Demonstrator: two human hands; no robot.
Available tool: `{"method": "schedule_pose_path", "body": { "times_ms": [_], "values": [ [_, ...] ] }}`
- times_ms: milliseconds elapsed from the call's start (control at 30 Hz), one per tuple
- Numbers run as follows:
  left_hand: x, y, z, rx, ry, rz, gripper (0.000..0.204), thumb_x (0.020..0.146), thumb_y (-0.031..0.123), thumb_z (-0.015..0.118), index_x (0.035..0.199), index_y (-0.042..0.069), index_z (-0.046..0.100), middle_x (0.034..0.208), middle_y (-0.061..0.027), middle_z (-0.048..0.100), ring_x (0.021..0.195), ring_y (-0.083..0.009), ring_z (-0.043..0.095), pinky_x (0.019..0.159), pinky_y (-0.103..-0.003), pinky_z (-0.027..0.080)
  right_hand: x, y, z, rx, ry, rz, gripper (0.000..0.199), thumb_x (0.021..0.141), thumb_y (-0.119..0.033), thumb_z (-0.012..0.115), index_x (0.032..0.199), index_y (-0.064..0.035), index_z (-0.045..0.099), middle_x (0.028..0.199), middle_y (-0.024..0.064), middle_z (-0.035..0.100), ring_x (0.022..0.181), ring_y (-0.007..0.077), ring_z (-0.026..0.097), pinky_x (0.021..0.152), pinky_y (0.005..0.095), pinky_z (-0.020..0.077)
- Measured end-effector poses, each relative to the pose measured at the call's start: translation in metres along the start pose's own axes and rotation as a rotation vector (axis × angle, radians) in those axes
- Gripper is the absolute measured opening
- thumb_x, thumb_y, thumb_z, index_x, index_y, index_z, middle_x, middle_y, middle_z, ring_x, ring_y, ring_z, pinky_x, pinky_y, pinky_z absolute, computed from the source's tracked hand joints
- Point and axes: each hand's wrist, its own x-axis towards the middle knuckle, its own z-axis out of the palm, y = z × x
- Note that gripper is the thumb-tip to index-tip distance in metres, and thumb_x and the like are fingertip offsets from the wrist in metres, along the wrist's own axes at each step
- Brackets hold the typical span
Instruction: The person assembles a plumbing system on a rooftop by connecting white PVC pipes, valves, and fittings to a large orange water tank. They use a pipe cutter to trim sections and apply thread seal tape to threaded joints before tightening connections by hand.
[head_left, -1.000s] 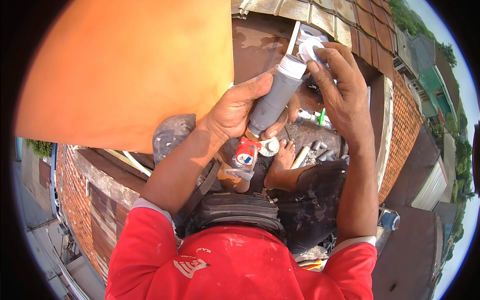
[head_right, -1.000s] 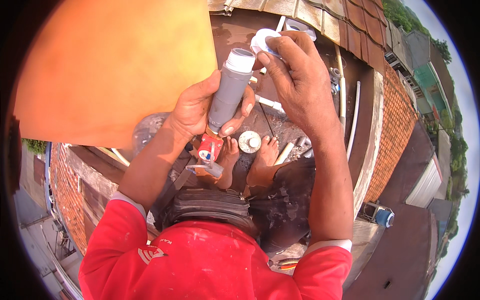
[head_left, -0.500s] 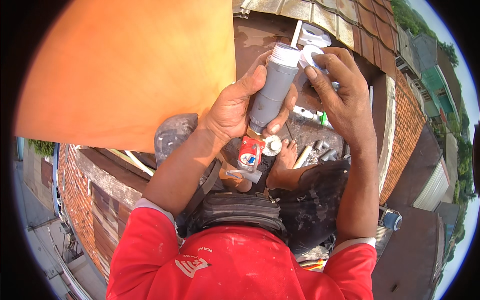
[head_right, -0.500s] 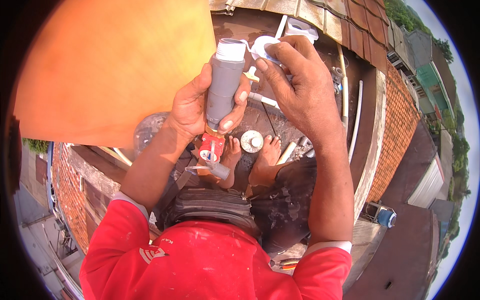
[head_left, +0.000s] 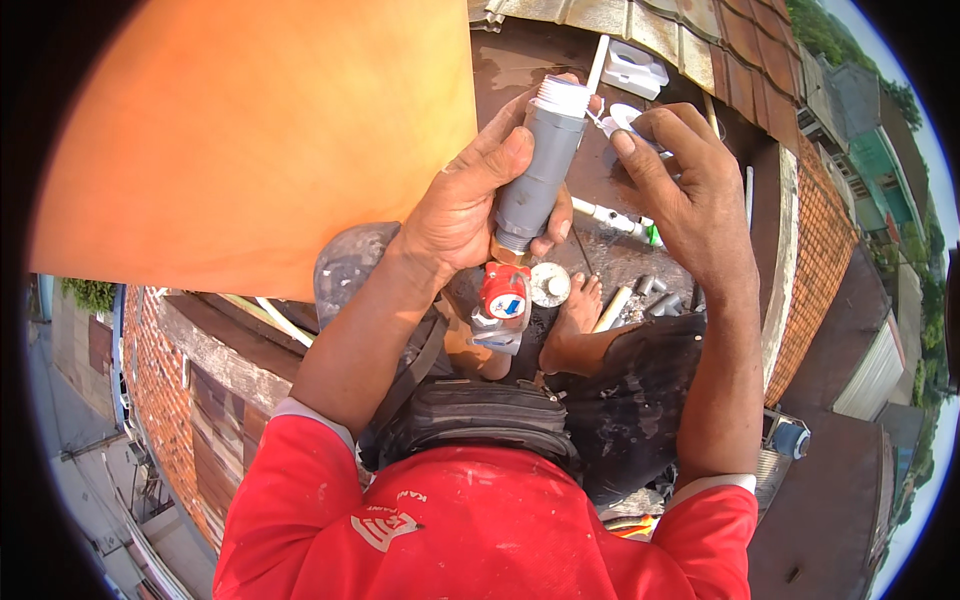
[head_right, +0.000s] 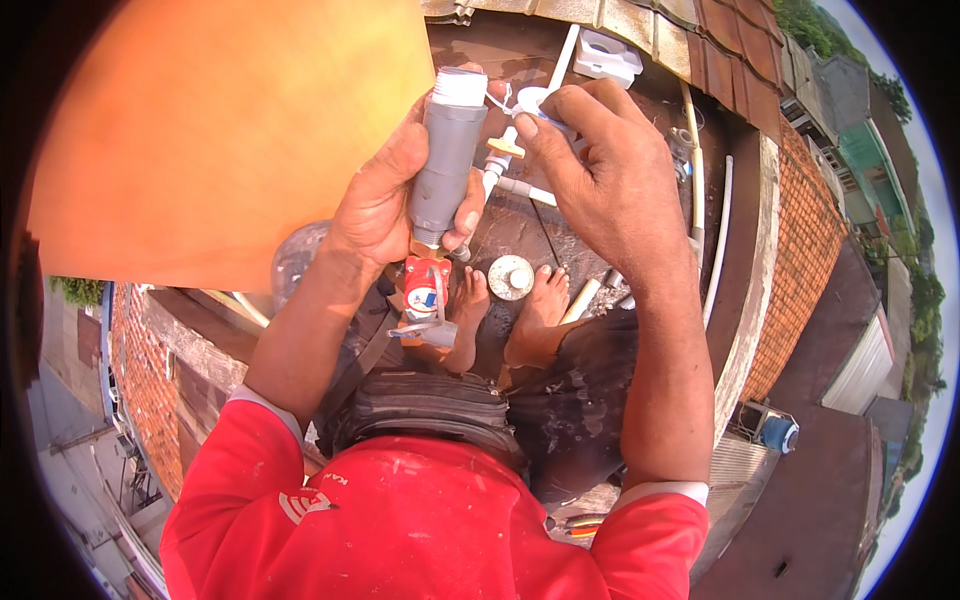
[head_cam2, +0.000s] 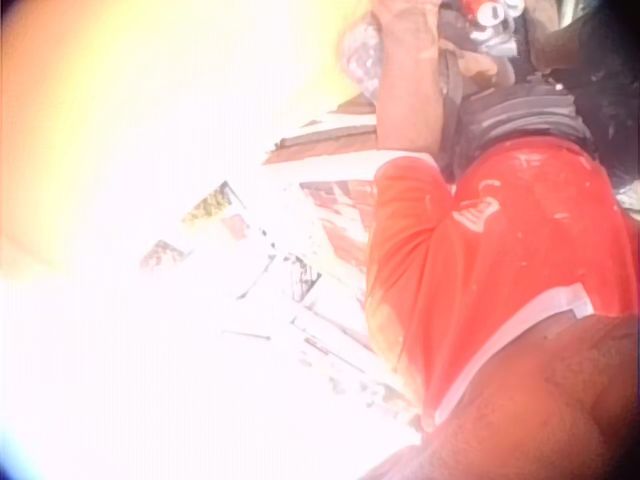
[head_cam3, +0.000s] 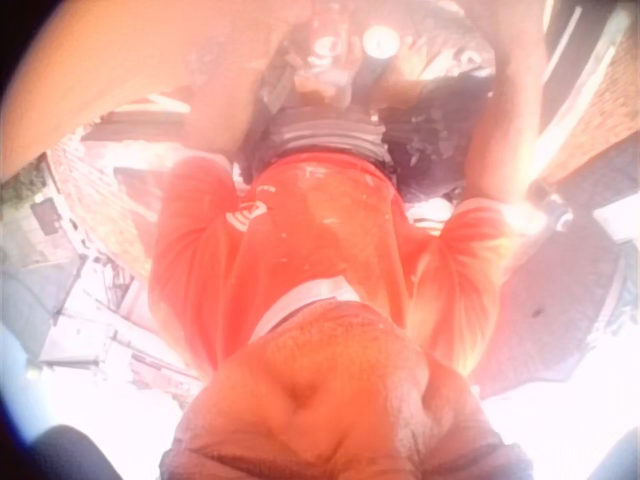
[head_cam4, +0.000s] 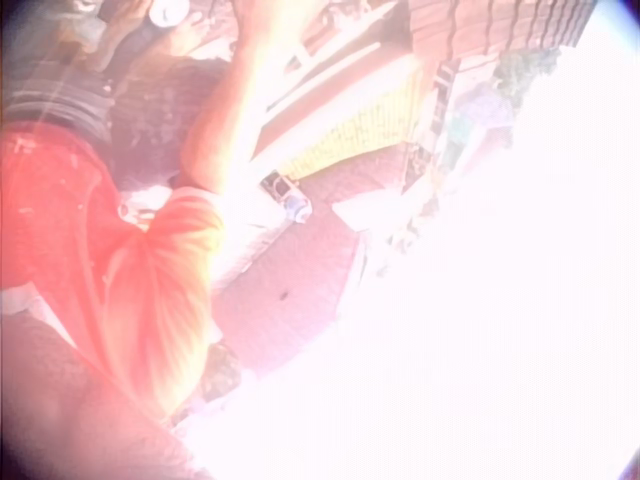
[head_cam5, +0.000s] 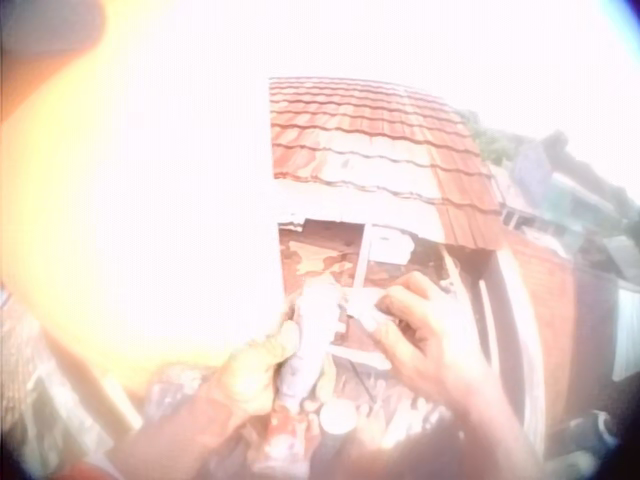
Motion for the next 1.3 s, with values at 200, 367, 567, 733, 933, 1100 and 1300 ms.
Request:
{"method": "schedule_pose_path", "body": {
  "times_ms": [200, 367, 567, 733, 933, 1100, 1300],
  "values": [
    [-0.006, -0.008, -0.001, -0.012, 0.112, -0.001, 0.082, 0.110, 0.031, 0.076, 0.179, 0.019, 0.033, 0.130, -0.0085, 0.071, 0.092, -0.0261, 0.079, 0.071, -0.037, 0.066, -0.005, 0.001, -0.007, 0.178, -0.087, 0.112, 0.033, 0.107, -0.031, 0.079, 0.113, 0.0013, 0.079, 0.101, 0.0104, 0.069, 0.086, 0.0177, 0.070, 0.077, 0.0359, 0.0567],
    [-0.008, -0.002, 0.000, 0.172, 0.192, -0.050, 0.078, 0.109, 0.024, 0.076, 0.177, 0.015, 0.038, 0.138, -0.0084, 0.071, 0.093, -0.0209, 0.076, 0.074, -0.037, 0.066, -0.009, 0.001, -0.019, 0.631, -0.246, 0.305, 0.033, 0.108, -0.027, 0.079, 0.117, 0.0038, 0.081, 0.114, 0.0078, 0.074, 0.111, 0.0164, 0.072, 0.094, 0.0329, 0.0599],
    [-0.001, 0.008, 0.013, 0.579, 0.201, -0.156, 0.067, 0.107, 0.017, 0.079, 0.169, 0.007, 0.052, 0.137, -0.0052, 0.075, 0.106, -0.0107, 0.071, 0.089, -0.030, 0.061, -0.013, 0.004, -0.018, 0.663, -0.139, 0.169, 0.030, 0.106, -0.024, 0.081, 0.117, 0.0038, 0.084, 0.128, 0.0160, 0.076, 0.138, 0.0243, 0.064, 0.106, 0.0353, 0.0584],
    [0.010, 0.008, 0.017, 0.876, 0.065, -0.197, 0.065, 0.104, 0.011, 0.078, 0.164, 0.003, 0.057, 0.143, -0.0044, 0.073, 0.123, -0.0113, 0.067, 0.104, -0.031, 0.056, -0.006, 0.000, -0.012, 0.766, -0.176, 0.259, 0.031, 0.108, -0.027, 0.079, 0.117, 0.0013, 0.087, 0.127, 0.0167, 0.080, 0.123, 0.0215, 0.073, 0.101, 0.0320, 0.0583],
    [0.014, 0.013, 0.029, 0.936, -0.005, -0.249, 0.066, 0.100, 0.006, 0.076, 0.162, -0.002, 0.057, 0.146, -0.0088, 0.071, 0.133, -0.0146, 0.064, 0.115, -0.034, 0.053, 0.000, 0.018, -0.006, 0.957, -0.034, 0.422, 0.037, 0.114, -0.031, 0.069, 0.126, 0.0014, 0.083, 0.116, 0.0118, 0.084, 0.107, 0.0185, 0.077, 0.098, 0.0352, 0.0575],
    [0.007, 0.013, 0.036, 0.948, 0.031, -0.274, 0.066, 0.099, 0.003, 0.076, 0.162, -0.001, 0.056, 0.151, -0.0119, 0.069, 0.137, -0.0188, 0.064, 0.118, -0.036, 0.052, -0.006, 0.030, 0.002, 0.933, 0.047, 0.522, 0.040, 0.112, -0.030, 0.063, 0.133, 0.0011, 0.078, 0.114, 0.0104, 0.082, 0.107, 0.0194, 0.075, 0.096, 0.0342, 0.0578],
    [0.000, 0.026, 0.040, 0.905, 0.080, -0.190, 0.060, 0.098, -0.002, 0.075, 0.156, 0.005, 0.059, 0.147, -0.0084, 0.069, 0.142, -0.0195, 0.062, 0.117, -0.036, 0.053, -0.015, 0.019, -0.006, 0.511, -0.171, 0.429, 0.039, 0.102, -0.016, 0.071, 0.133, 0.0071, 0.074, 0.109, 0.0081, 0.078, 0.099, 0.0137, 0.070, 0.090, 0.0297, 0.0559]
  ]
}}
